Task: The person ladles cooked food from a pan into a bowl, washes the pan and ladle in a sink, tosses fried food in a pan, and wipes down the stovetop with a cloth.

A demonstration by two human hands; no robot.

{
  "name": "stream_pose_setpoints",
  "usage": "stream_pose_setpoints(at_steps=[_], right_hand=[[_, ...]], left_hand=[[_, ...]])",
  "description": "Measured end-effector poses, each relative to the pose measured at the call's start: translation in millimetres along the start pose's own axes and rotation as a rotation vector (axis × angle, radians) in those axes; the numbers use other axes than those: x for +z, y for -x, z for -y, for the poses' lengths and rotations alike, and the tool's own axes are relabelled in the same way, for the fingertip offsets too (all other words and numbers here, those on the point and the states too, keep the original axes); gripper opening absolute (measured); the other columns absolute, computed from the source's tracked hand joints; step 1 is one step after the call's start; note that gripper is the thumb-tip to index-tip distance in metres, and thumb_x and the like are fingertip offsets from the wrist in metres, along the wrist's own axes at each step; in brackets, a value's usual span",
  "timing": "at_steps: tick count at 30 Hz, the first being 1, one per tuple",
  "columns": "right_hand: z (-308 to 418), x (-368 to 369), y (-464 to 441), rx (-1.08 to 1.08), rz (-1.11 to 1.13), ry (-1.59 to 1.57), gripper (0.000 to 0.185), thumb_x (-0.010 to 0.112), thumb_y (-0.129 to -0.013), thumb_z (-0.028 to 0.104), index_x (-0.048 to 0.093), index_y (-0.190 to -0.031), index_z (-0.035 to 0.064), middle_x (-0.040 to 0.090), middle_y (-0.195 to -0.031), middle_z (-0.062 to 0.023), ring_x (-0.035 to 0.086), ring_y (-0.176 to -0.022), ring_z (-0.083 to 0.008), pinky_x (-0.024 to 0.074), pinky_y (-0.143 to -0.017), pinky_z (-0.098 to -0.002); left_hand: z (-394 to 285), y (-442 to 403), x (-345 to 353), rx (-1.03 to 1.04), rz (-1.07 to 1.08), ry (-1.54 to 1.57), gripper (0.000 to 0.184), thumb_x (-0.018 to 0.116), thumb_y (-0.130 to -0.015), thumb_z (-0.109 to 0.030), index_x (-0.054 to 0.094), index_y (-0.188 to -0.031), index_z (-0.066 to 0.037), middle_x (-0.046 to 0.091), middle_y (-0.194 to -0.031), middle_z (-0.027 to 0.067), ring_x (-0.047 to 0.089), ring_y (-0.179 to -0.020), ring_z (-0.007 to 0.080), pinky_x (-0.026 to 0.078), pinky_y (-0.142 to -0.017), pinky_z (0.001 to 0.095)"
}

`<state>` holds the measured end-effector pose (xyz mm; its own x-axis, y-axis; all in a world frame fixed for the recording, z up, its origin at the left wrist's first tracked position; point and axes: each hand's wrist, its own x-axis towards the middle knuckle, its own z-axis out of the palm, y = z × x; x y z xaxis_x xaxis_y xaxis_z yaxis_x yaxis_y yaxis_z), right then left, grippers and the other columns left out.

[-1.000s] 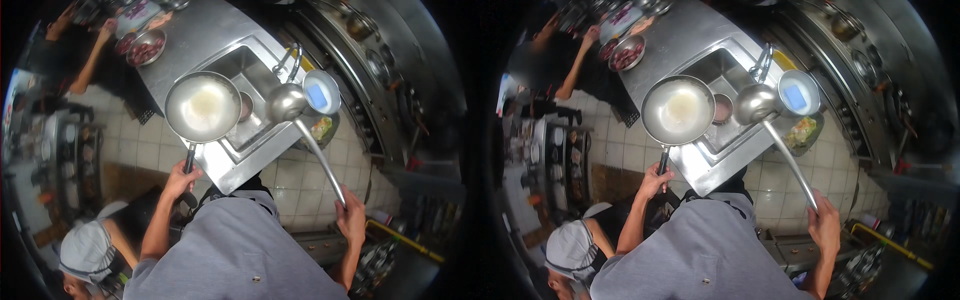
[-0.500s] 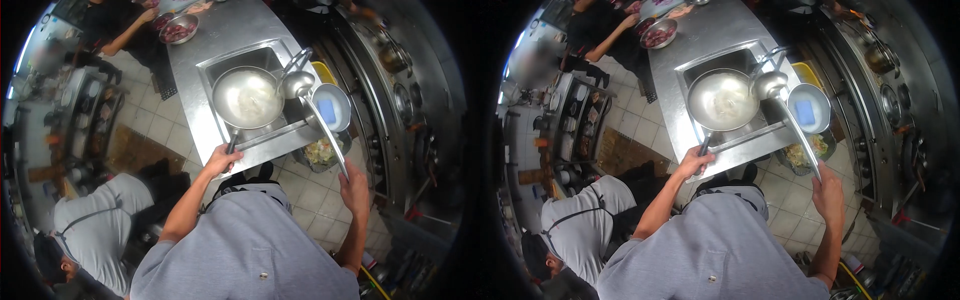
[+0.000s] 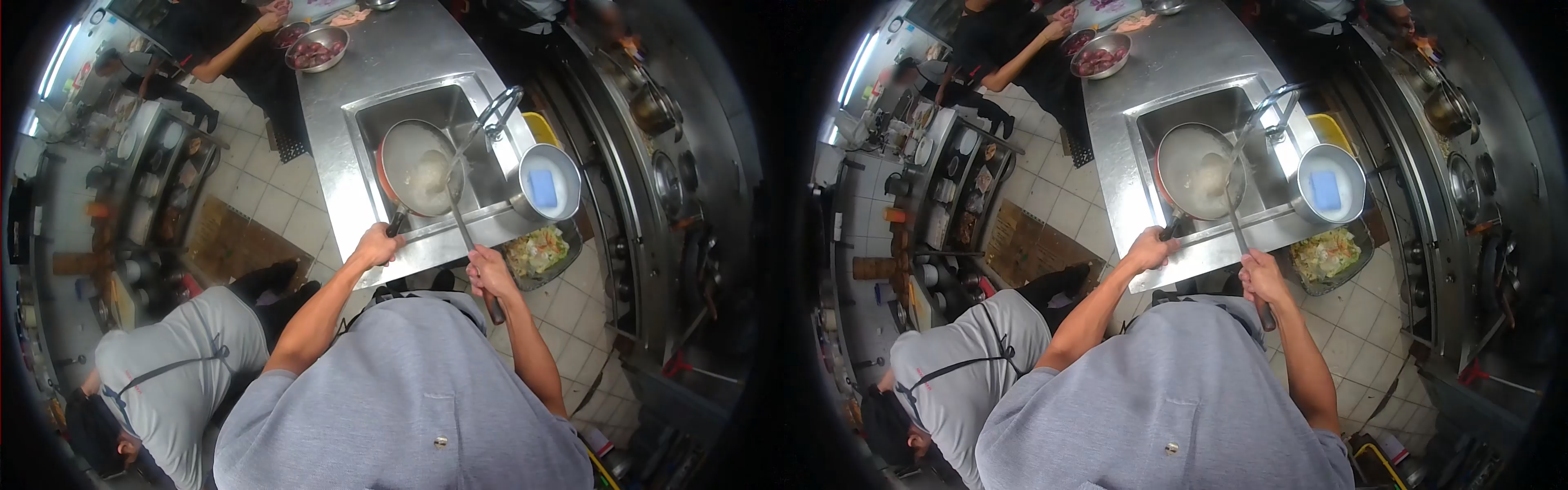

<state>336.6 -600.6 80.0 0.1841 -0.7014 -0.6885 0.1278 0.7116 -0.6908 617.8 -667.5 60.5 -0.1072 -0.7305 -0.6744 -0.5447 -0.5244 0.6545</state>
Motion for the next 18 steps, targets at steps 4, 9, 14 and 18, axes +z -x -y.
stream_pose_setpoints(at_steps=[4,9,14,18], right_hand=[[3.7,3.4,12.5,0.041,0.095,-0.054,0.016,0.047,-0.103,0.017,0.049,-0.092,0.0054,0.044,-0.065,0.0000,0.037,-0.043,-0.0078,0.0356,-0.036,-0.0296],[1.1,16.7,10.3,0.034,0.031,0.030,0.016,0.046,-0.103,0.018,0.049,-0.092,0.0069,0.045,-0.066,0.0003,0.036,-0.044,-0.0072,0.0351,-0.037,-0.0288],[14.0,10.2,21.8,0.076,0.107,0.066,0.016,0.044,-0.104,0.018,0.051,-0.093,0.0073,0.045,-0.066,0.0007,0.036,-0.045,-0.0070,0.0357,-0.039,-0.0281],[8.1,16.2,-1.1,0.013,0.017,0.061,0.017,0.046,-0.103,0.020,0.051,-0.092,0.0070,0.045,-0.066,0.0006,0.037,-0.045,-0.0068,0.0346,-0.038,-0.0279]], left_hand=[[15.8,-5.7,1.9,-0.007,0.022,0.046,0.030,0.066,-0.088,-0.023,0.061,-0.091,0.006,0.059,-0.061,0.0085,0.056,-0.047,0.0158,0.046,-0.044,0.0327],[19.0,-1.4,4.6,-0.011,0.016,0.030,0.031,0.066,-0.087,-0.019,0.060,-0.099,0.008,0.059,-0.065,0.0069,0.056,-0.049,0.0134,0.045,-0.044,0.0305],[17.1,-2.2,-0.5,-0.037,0.056,0.027,0.037,0.066,-0.087,-0.016,0.059,-0.112,0.012,0.058,-0.068,0.0044,0.056,-0.052,0.0115,0.044,-0.045,0.0284],[16.7,2.8,1.3,0.003,0.035,0.114,0.024,0.065,-0.086,-0.017,0.058,-0.087,0.006,0.059,-0.063,0.0093,0.055,-0.047,0.0149,0.044,-0.041,0.0317]])
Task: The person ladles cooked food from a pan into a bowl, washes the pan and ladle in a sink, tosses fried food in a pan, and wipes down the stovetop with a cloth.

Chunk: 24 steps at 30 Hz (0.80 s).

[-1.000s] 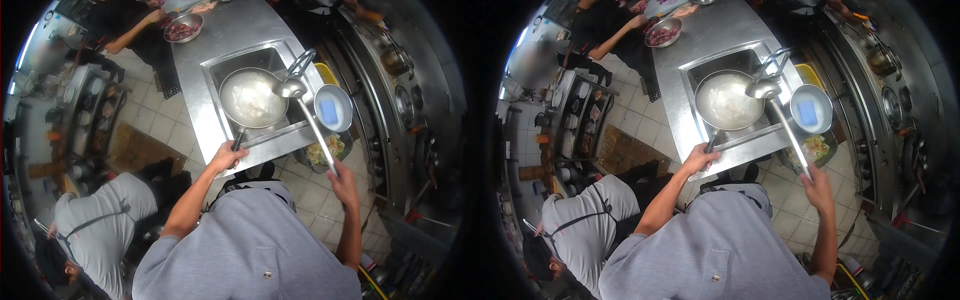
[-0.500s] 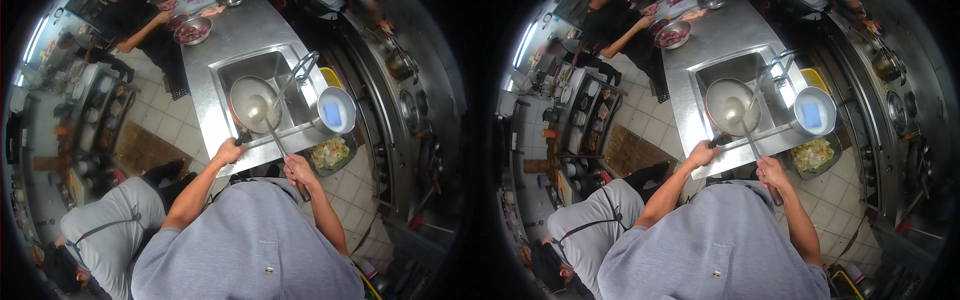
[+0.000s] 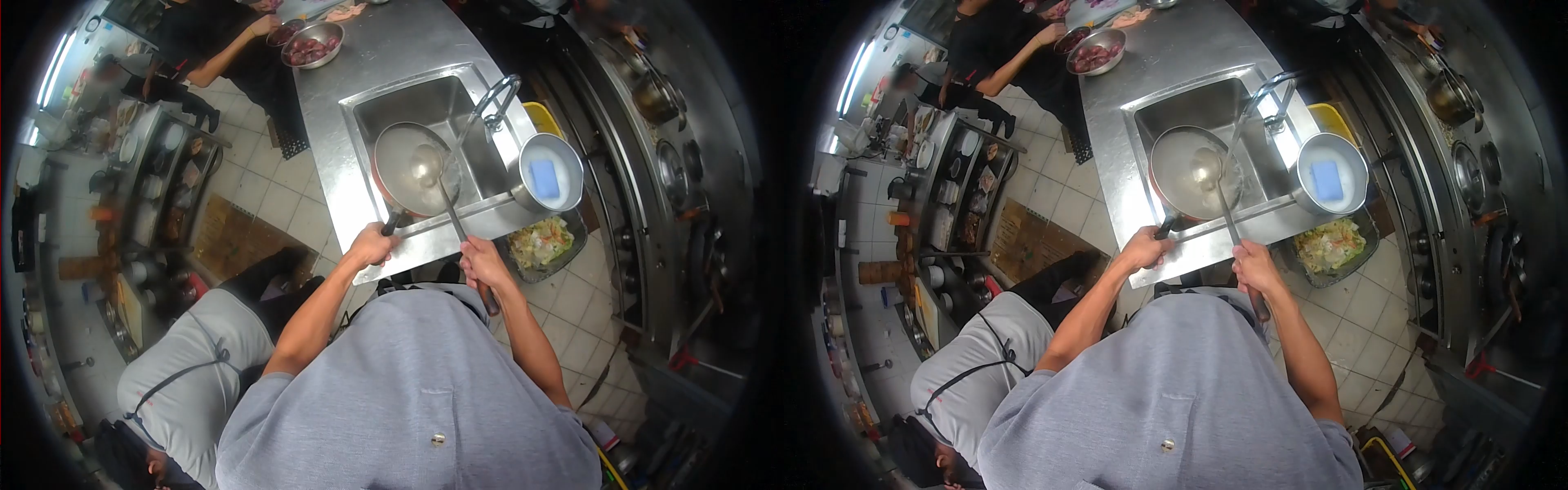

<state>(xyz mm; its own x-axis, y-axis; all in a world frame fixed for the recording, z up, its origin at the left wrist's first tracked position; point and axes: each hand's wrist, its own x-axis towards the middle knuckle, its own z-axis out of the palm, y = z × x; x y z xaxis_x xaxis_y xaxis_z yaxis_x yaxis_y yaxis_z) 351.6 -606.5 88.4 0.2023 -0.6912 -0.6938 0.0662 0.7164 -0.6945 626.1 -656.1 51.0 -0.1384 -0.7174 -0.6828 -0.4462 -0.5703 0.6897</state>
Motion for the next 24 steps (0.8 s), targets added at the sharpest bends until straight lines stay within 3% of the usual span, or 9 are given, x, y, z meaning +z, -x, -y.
stream_pose_setpoints(at_steps=[2,4,9,11,13,17,19,22,24], right_hand=[[5.5,-4.6,16.7,0.034,0.066,-0.011,0.017,0.046,-0.103,0.020,0.050,-0.091,0.0072,0.045,-0.066,0.0005,0.037,-0.045,-0.0070,0.0347,-0.038,-0.0282],[8.6,-7.7,21.6,0.073,0.121,-0.020,0.017,0.047,-0.102,0.019,0.050,-0.090,0.0075,0.046,-0.066,0.0004,0.037,-0.044,-0.0072,0.0349,-0.038,-0.0285],[3.1,9.6,-3.3,0.009,-0.012,0.015,0.016,0.047,-0.102,0.019,0.050,-0.092,0.0073,0.046,-0.066,-0.0004,0.037,-0.044,-0.0076,0.0344,-0.037,-0.0289],[6.2,1.9,4.9,0.035,0.056,-0.048,0.016,0.048,-0.102,0.020,0.051,-0.094,0.0070,0.046,-0.067,-0.0008,0.037,-0.044,-0.0077,0.0346,-0.038,-0.0288],[5.2,-7.9,8.9,0.065,0.117,-0.078,0.016,0.048,-0.102,0.020,0.052,-0.095,0.0066,0.047,-0.069,-0.0011,0.036,-0.044,-0.0080,0.0355,-0.038,-0.0294],[10.3,18.0,-2.5,0.114,-0.025,-0.195,0.012,0.045,-0.101,0.015,0.049,-0.100,0.0043,0.048,-0.070,-0.0027,0.039,-0.049,-0.0083,0.0392,-0.041,-0.0302],[17.1,22.4,-8.0,0.099,0.001,-0.274,0.011,0.044,-0.101,0.013,0.046,-0.098,0.0024,0.048,-0.071,-0.0037,0.040,-0.051,-0.0093,0.0394,-0.044,-0.0305],[11.6,14.2,-51.4,0.143,0.096,-0.645,0.011,0.044,-0.100,0.009,0.044,-0.091,0.0026,0.049,-0.070,-0.0043,0.042,-0.051,-0.0099,0.0376,-0.047,-0.0300],[18.7,11.8,-73.9,0.140,0.110,-0.697,0.010,0.045,-0.100,0.009,0.044,-0.091,0.0028,0.049,-0.070,-0.0037,0.043,-0.051,-0.0095,0.0375,-0.047,-0.0297]], left_hand=[[-0.1,-1.9,-1.9,0.007,-0.004,0.037,0.024,0.065,-0.086,-0.017,0.058,-0.087,0.006,0.059,-0.064,0.0094,0.055,-0.047,0.0147,0.043,-0.040,0.0319],[-6.0,-1.9,-2.2,-0.058,0.052,-0.022,0.036,0.067,-0.086,-0.014,0.059,-0.112,0.010,0.056,-0.068,0.0046,0.055,-0.051,0.0124,0.044,-0.045,0.0293],[-4.9,-0.8,-4.2,-0.037,0.033,-0.045,0.035,0.067,-0.086,-0.014,0.059,-0.110,0.010,0.057,-0.068,0.0053,0.055,-0.052,0.0131,0.045,-0.045,0.0292],[-1.6,-5.0,-7.0,-0.034,0.041,-0.028,0.035,0.067,-0.086,-0.014,0.059,-0.110,0.010,0.057,-0.068,0.0052,0.055,-0.052,0.0132,0.045,-0.045,0.0293],[-4.0,-3.2,-3.7,0.027,0.018,-0.005,0.023,0.064,-0.085,-0.014,0.057,-0.088,0.008,0.058,-0.063,0.0093,0.056,-0.049,0.0151,0.043,-0.041,0.0309],[-8.2,-4.9,-6.9,0.011,0.024,-0.042,0.021,0.063,-0.085,-0.013,0.057,-0.086,0.007,0.058,-0.062,0.0090,0.057,-0.049,0.0157,0.045,-0.042,0.0316],[-16.2,-1.8,-3.6,-0.061,0.037,-0.045,0.027,0.066,-0.086,-0.011,0.058,-0.102,0.010,0.055,-0.068,0.0057,0.056,-0.051,0.0138,0.045,-0.042,0.0299],[-12.3,-10.1,0.4,-0.060,0.022,-0.096,0.025,0.065,-0.086,-0.011,0.058,-0.099,0.009,0.057,-0.068,0.0069,0.056,-0.051,0.0143,0.045,-0.042,0.0298],[-16.7,-6.9,-1.8,-0.070,0.010,-0.116,0.025,0.065,-0.085,-0.010,0.058,-0.099,0.009,0.057,-0.069,0.0075,0.056,-0.051,0.0145,0.046,-0.042,0.0298]])
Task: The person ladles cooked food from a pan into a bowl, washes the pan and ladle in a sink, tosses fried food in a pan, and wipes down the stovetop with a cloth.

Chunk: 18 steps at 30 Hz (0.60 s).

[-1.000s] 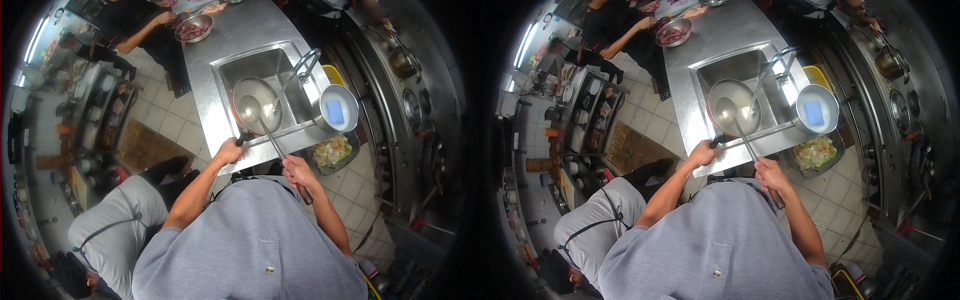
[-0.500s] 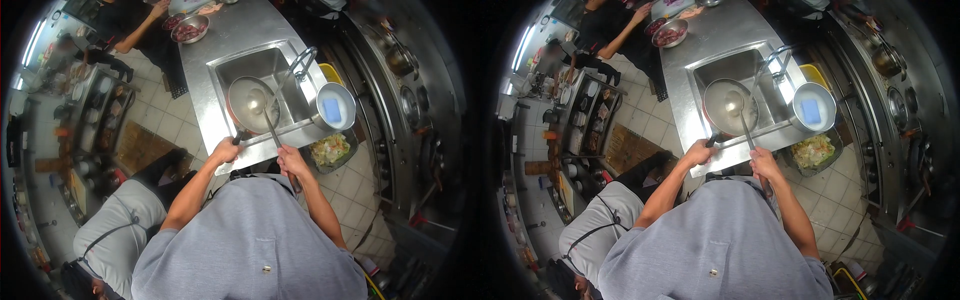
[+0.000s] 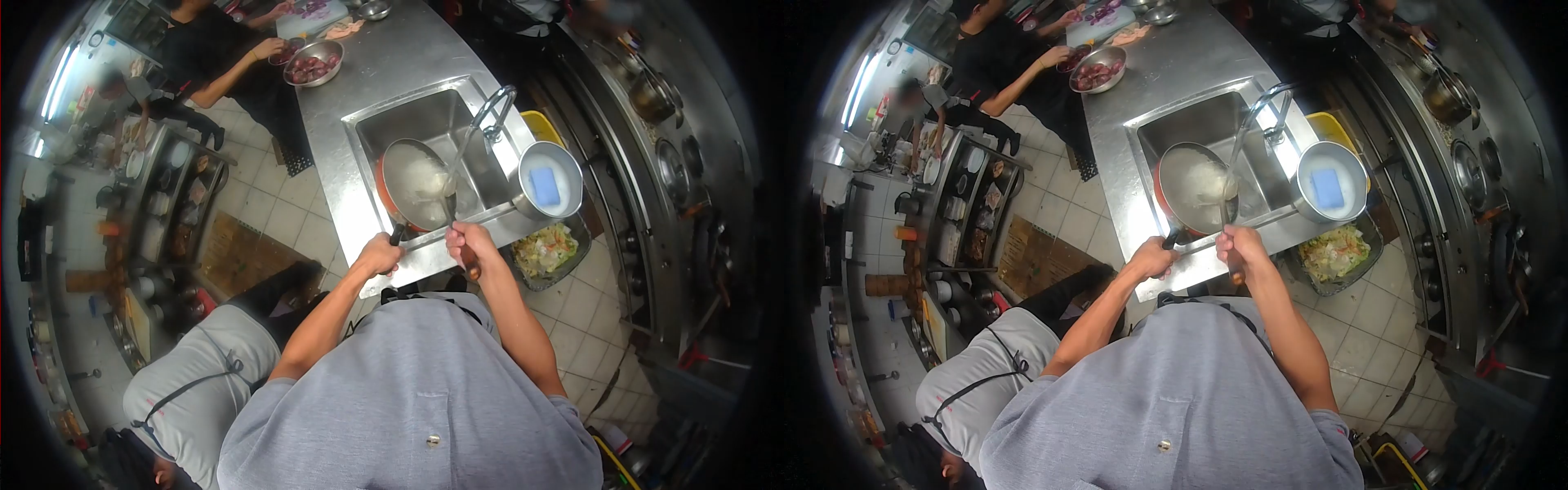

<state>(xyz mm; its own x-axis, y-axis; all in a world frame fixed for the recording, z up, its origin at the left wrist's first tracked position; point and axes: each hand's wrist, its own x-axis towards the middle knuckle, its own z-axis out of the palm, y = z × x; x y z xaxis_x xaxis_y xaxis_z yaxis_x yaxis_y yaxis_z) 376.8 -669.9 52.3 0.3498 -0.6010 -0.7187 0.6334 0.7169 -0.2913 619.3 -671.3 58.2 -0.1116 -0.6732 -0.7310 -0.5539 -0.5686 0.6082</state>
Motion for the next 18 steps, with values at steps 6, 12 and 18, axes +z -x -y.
stream_pose_setpoints(at_steps=[6,12,18], right_hand=[[20.6,39.8,29.2,-0.118,0.021,0.233,0.012,0.049,-0.099,0.011,0.047,-0.089,0.0047,0.050,-0.069,-0.0022,0.044,-0.050,-0.0080,0.0367,-0.043,-0.0290],[23.4,49.8,83.8,-0.153,-0.003,0.670,0.013,0.050,-0.099,0.016,0.051,-0.091,0.0052,0.050,-0.068,0.0005,0.044,-0.047,-0.0078,0.0387,-0.038,-0.0283],[-1.4,7.4,88.7,-0.124,0.001,0.867,0.015,0.048,-0.100,0.017,0.055,-0.098,0.0029,0.047,-0.067,0.0006,0.044,-0.045,-0.0086,0.0391,-0.038,-0.0292]], left_hand=[[-10.3,14.3,-17.6,0.022,0.017,-0.067,0.028,0.065,-0.084,-0.014,0.059,-0.098,0.009,0.059,-0.070,0.0083,0.058,-0.053,0.0152,0.047,-0.043,0.0312],[-7.0,12.9,-28.7,0.005,-0.029,-0.200,0.029,0.062,-0.083,-0.014,0.062,-0.100,0.008,0.063,-0.067,0.0115,0.062,-0.053,0.0172,0.051,-0.047,0.0318],[-13.6,17.1,-29.2,0.015,-0.008,-0.128,0.029,0.065,-0.082,-0.015,0.062,-0.099,0.008,0.060,-0.071,0.0083,0.058,-0.053,0.0137,0.047,-0.044,0.0294]])
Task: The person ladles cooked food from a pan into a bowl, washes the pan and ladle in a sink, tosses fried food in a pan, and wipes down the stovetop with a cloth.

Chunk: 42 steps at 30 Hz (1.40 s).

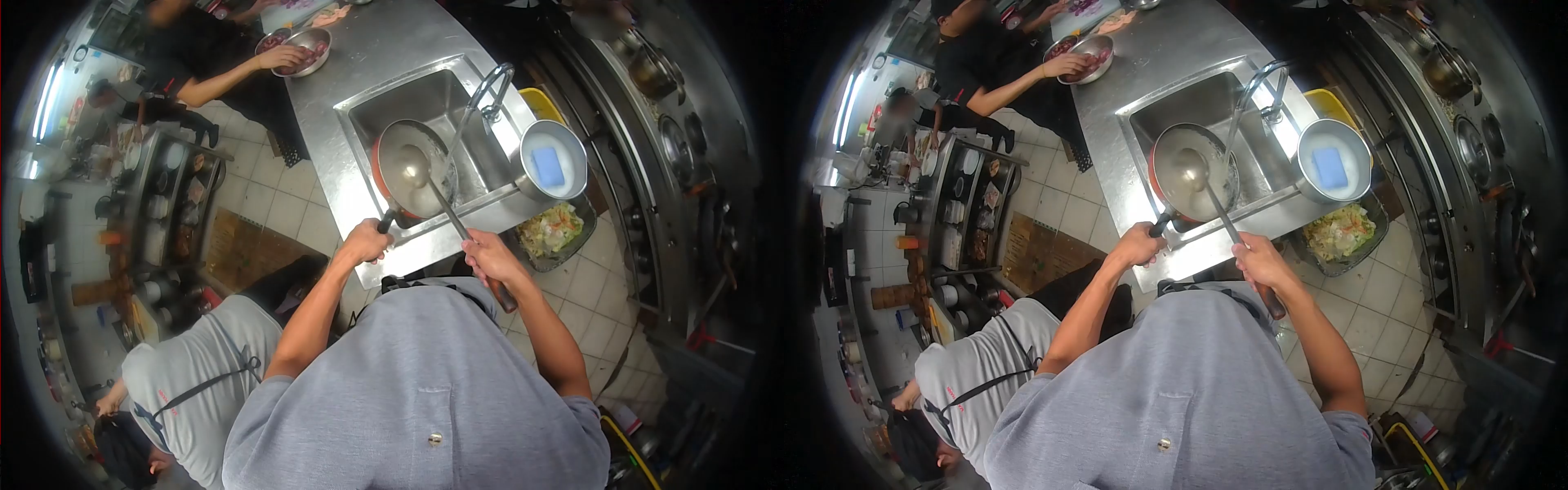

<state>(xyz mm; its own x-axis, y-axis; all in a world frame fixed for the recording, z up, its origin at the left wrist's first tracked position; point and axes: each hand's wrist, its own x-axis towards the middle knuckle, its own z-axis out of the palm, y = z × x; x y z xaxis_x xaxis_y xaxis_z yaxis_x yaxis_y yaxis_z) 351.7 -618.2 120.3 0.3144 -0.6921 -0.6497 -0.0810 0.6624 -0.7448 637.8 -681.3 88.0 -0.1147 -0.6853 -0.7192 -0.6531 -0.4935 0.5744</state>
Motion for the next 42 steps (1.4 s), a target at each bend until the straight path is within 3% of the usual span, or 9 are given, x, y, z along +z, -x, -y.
stream_pose_setpoints(at_steps=[9,11,15,24,31,34,37,39,42], right_hand=[[-35.8,16.0,-41.8,0.053,-0.220,-0.198,0.015,0.046,-0.100,0.014,0.051,-0.103,0.0008,0.049,-0.067,-0.0025,0.045,-0.046,-0.0120,0.0396,-0.039,-0.0312],[-22.5,18.6,-51.0,0.042,-0.175,-0.568,0.011,0.046,-0.099,0.012,0.049,-0.101,0.0020,0.048,-0.067,-0.0027,0.044,-0.048,-0.0118,0.0396,-0.041,-0.0305],[4.3,12.7,-61.8,-0.007,-0.037,-0.767,0.006,0.046,-0.100,0.010,0.047,-0.100,0.0039,0.049,-0.068,-0.0013,0.042,-0.049,-0.0092,0.0382,-0.042,-0.0289],[43.9,30.3,22.4,-0.052,0.079,-0.238,0.012,0.046,-0.101,0.016,0.049,-0.098,0.0036,0.048,-0.068,0.0007,0.042,-0.045,-0.0066,0.0388,-0.036,-0.0260],[5.6,7.4,61.7,-0.011,0.079,0.076,0.015,0.046,-0.097,0.013,0.050,-0.086,0.0028,0.049,-0.067,-0.0008,0.046,-0.042,-0.0101,0.0407,-0.037,-0.0292],[-27.7,-5.3,32.6,-0.043,-0.078,0.297,0.014,0.047,-0.096,0.012,0.052,-0.088,0.0020,0.048,-0.066,-0.0014,0.047,-0.043,-0.0116,0.0409,-0.038,-0.0319],[-43.2,-15.1,-7.8,-0.045,-0.178,0.239,0.013,0.048,-0.097,0.013,0.053,-0.090,0.0018,0.047,-0.064,-0.0020,0.046,-0.044,-0.0122,0.0405,-0.039,-0.0332],[-37.3,-12.8,-26.5,-0.007,-0.162,-0.215,0.012,0.049,-0.097,0.013,0.053,-0.091,0.0022,0.047,-0.064,-0.0020,0.045,-0.045,-0.0116,0.0398,-0.038,-0.0316],[-27.6,-2.2,-45.6,-0.070,-0.109,-0.411,0.010,0.050,-0.098,0.012,0.050,-0.097,0.0018,0.048,-0.067,-0.0015,0.044,-0.046,-0.0099,0.0391,-0.038,-0.0291]], left_hand=[[-11.4,7.5,-4.8,-0.035,0.015,-0.005,0.031,0.065,-0.082,-0.013,0.059,-0.103,0.010,0.060,-0.075,0.0092,0.058,-0.053,0.0143,0.047,-0.043,0.0295],[-9.4,6.1,-1.8,-0.029,0.013,0.000,0.031,0.065,-0.083,-0.013,0.058,-0.104,0.010,0.060,-0.075,0.0092,0.058,-0.053,0.0145,0.047,-0.043,0.0296],[-9.6,9.4,1.9,-0.029,0.002,-0.046,0.033,0.065,-0.083,-0.013,0.058,-0.106,0.010,0.060,-0.075,0.0094,0.058,-0.053,0.0148,0.048,-0.043,0.0297],[0.1,11.9,-1.3,-0.002,-0.050,-0.049,0.026,0.064,-0.085,-0.015,0.062,-0.096,0.009,0.064,-0.073,0.0120,0.063,-0.055,0.0162,0.050,-0.044,0.0314],[13.1,6.3,-1.3,0.017,-0.093,0.067,0.030,0.066,-0.085,-0.016,0.064,-0.100,0.010,0.064,-0.071,0.0109,0.061,-0.053,0.0150,0.049,-0.044,0.0311],[11.9,6.8,2.0,0.016,-0.123,0.065,0.029,0.066,-0.085,-0.015,0.064,-0.100,0.011,0.063,-0.070,0.0114,0.061,-0.052,0.0156,0.049,-0.044,0.0318],[6.4,9.4,5.0,0.015,-0.089,0.024,0.029,0.065,-0.085,-0.015,0.063,-0.099,0.011,0.064,-0.069,0.0125,0.061,-0.051,0.0164,0.050,-0.044,0.0323],[0.9,11.9,7.3,0.014,-0.089,0.005,0.028,0.065,-0.085,-0.015,0.063,-0.097,0.010,0.064,-0.068,0.0134,0.063,-0.052,0.0175,0.051,-0.045,0.0329],[-6.0,14.7,7.2,0.003,-0.100,-0.052,0.026,0.064,-0.084,-0.014,0.063,-0.095,0.009,0.065,-0.069,0.0136,0.064,-0.053,0.0183,0.052,-0.046,0.0329]])
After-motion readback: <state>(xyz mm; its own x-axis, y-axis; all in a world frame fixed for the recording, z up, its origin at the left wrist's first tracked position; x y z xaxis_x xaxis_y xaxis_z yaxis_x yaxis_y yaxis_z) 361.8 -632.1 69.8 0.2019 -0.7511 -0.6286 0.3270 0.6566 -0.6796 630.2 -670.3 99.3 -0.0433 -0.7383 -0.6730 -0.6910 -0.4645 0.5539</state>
